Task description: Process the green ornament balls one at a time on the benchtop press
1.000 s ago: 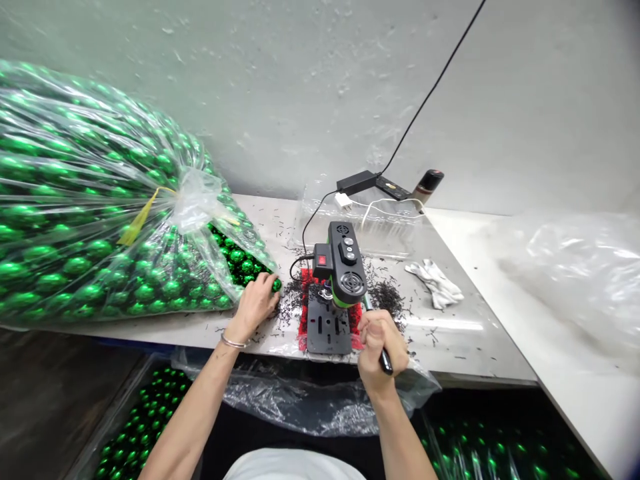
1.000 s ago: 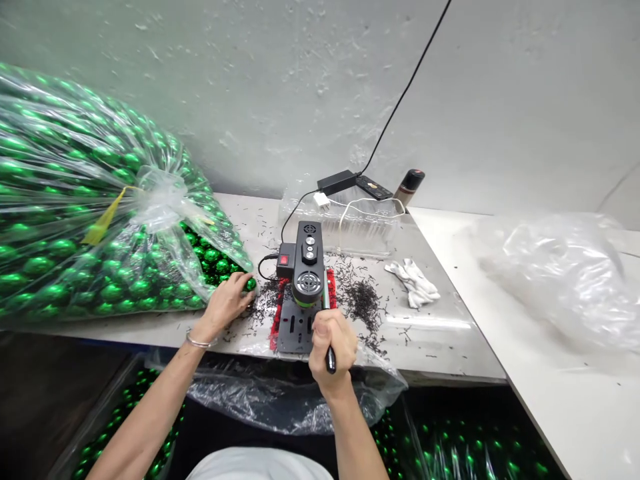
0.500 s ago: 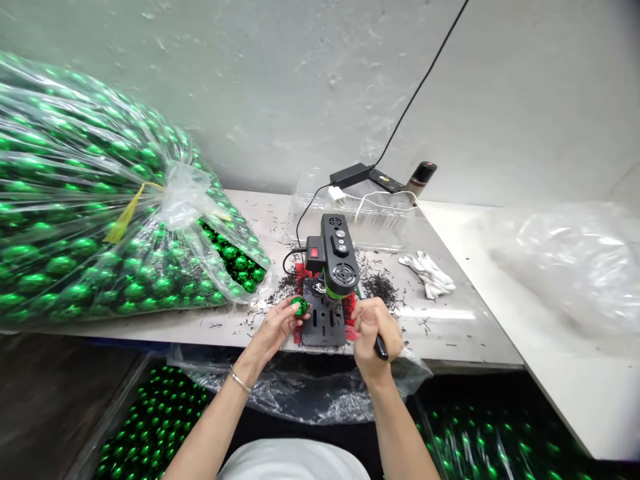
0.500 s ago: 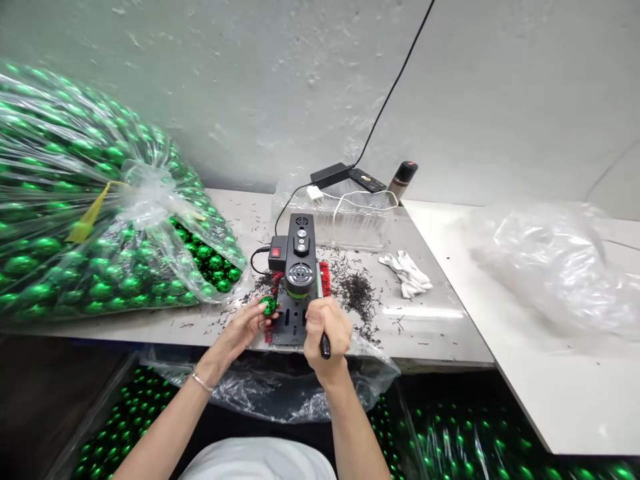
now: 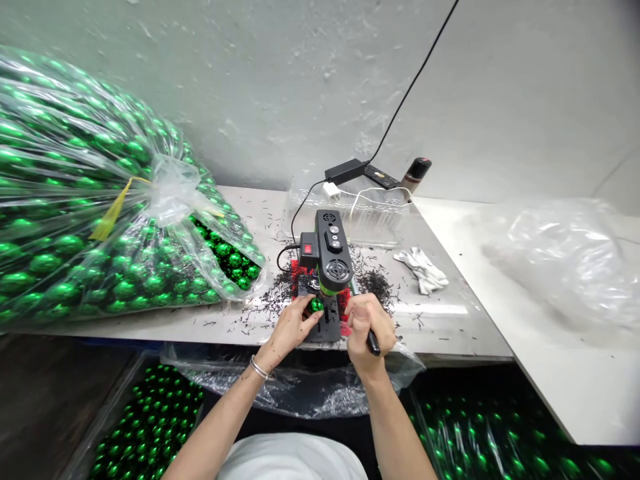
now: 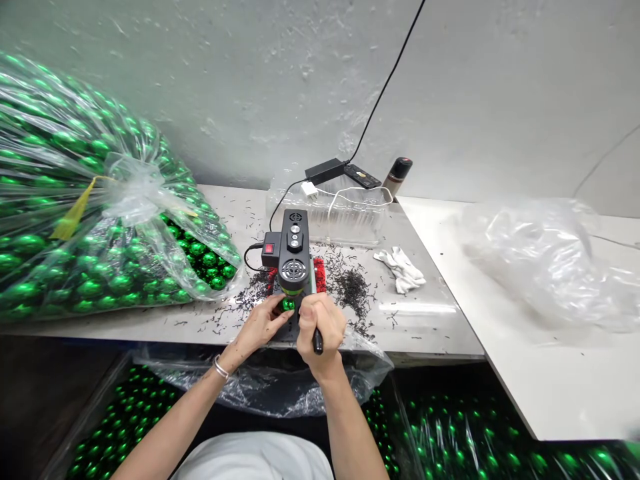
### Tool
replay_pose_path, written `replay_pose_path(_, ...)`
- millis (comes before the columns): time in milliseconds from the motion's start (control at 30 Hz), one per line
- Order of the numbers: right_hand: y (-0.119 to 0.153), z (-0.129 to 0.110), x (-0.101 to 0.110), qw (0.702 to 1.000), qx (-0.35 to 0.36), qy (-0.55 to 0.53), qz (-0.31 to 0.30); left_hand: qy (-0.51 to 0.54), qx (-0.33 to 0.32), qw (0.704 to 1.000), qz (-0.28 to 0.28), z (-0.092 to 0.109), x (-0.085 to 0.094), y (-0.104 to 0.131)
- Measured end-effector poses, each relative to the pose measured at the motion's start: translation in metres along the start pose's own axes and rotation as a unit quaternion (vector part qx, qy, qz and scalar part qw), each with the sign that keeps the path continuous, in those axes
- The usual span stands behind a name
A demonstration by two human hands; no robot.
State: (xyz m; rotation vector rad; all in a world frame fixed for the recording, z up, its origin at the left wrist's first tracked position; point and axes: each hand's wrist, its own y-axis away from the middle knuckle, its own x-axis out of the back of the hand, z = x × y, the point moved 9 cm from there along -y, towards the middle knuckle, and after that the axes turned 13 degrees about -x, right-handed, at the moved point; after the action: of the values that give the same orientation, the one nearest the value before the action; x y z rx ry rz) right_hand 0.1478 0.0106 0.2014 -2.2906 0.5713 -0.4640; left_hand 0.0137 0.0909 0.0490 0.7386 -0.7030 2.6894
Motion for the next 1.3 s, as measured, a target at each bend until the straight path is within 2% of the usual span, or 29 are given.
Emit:
replay_pose_path(133, 0.001, 0.001, 0.0, 1.0, -0.004, 0.001, -0.001, -0.058, -0.043, 0.997, -0.005, 0.006, -0.002, -0.001)
replay_pose_path(333, 0.005, 0.004, 0.0, 1.0, -0.006, -0.007, 0.003, -0.094, -0.092, 0.991, -0.031, 0.013, -0.005, 0.003)
replay_pose_path(533, 0.014, 0.013, -0.001, 1.0, -0.008, 0.007, -0.007, -0.121, -0.096, 0.988, -0.005, 0.009, -0.004, 0.002)
replay_pose_path(733, 0.042, 0.031, -0.006, 0.998, 0.055, 0.031, 0.002, -0.108, -0.107, 0.988, 0.016, 0.006, -0.005, 0.005)
replay_pose_path(933, 0.059, 0.053, -0.007, 0.998, 0.044, 0.014, 0.033, -0.106, -0.103, 0.989, 0.016, 0.003, -0.006, 0.006)
replay_pose_path(1100, 0.063, 0.058, -0.008, 0.998, 0.041, 0.002, 0.04, -0.109, -0.111, 0.988, 0.021, 0.004, -0.006, 0.006)
replay_pose_path(1300, 0.057, 0.052, -0.013, 0.999, 0.051, 0.013, -0.002, -0.11, -0.105, 0.988, 0.013, 0.003, -0.006, 0.004)
